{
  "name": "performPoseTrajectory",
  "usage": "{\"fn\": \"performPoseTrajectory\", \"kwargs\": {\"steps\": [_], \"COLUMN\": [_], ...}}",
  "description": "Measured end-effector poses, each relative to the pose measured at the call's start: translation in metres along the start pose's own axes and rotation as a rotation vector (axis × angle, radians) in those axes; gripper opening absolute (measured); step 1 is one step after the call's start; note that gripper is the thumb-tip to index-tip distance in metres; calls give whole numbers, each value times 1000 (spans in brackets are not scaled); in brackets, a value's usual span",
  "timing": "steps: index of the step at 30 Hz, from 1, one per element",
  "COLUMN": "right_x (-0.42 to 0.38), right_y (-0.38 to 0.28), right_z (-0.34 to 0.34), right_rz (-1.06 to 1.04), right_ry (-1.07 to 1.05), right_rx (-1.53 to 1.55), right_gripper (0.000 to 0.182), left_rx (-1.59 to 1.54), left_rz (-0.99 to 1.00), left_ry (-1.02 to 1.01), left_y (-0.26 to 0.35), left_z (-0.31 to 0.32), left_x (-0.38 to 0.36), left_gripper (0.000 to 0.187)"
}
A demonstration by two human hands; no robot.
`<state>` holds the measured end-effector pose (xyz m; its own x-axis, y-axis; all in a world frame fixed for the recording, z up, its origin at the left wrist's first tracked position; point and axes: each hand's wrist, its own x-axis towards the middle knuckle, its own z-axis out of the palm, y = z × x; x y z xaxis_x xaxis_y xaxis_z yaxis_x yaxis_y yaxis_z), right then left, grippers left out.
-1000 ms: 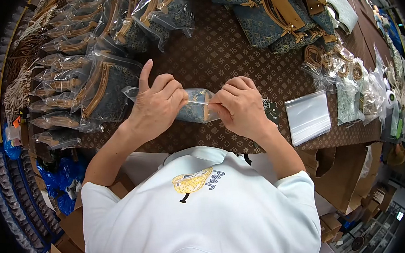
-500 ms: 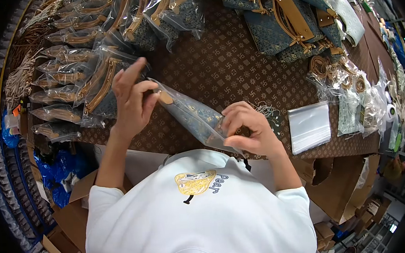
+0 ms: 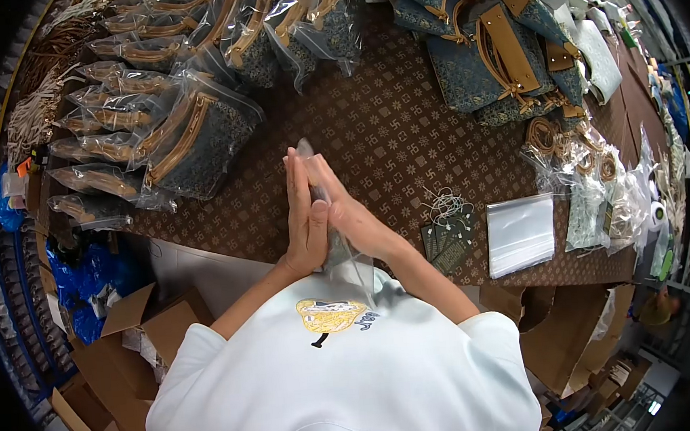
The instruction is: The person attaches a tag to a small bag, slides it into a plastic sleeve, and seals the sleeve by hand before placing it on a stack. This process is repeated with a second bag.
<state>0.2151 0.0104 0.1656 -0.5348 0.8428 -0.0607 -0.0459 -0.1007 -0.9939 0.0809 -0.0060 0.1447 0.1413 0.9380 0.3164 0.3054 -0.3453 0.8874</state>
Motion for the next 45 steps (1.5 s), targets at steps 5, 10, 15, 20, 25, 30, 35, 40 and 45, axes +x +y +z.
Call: {"fn": "performPoseTrajectory", "kwargs": {"steps": [5,10,15,20,25,30,35,40,45], "right_x": [-6,-22,-25,-27,-26,-19,-25,7,63], "right_y": [-17,-48,-69,-71,-70,-65,-58,-36,11], "right_z": [7,6,11,6,0,-4,-35,-27,-31], "right_rz": [-121,-150,-350,-366,-414,-526,-356,250,-394], "right_ry": [-35,184,248,179,135,130,199,61,-102], "right_rx": [-190,-667,-1126,-1139,-1124,-1091,-1158,-609,-583], "right_gripper": [89,38,8,7,12,16,40,42,39], "left_rx": [111,167,571,460,470,475,235,359,44], "left_rz": [94,414,685,656,573,437,-78,-244,-416], "left_ry": [36,-196,-596,-617,-506,-359,-159,-575,-491], "left_y": [-3,12,67,61,52,46,-6,-48,-65], "left_z": [12,-54,-90,-105,-133,-164,-241,-135,-129], "left_x": [5,53,82,89,86,79,57,13,9], "left_gripper": [63,65,5,6,7,7,19,107,65]}}
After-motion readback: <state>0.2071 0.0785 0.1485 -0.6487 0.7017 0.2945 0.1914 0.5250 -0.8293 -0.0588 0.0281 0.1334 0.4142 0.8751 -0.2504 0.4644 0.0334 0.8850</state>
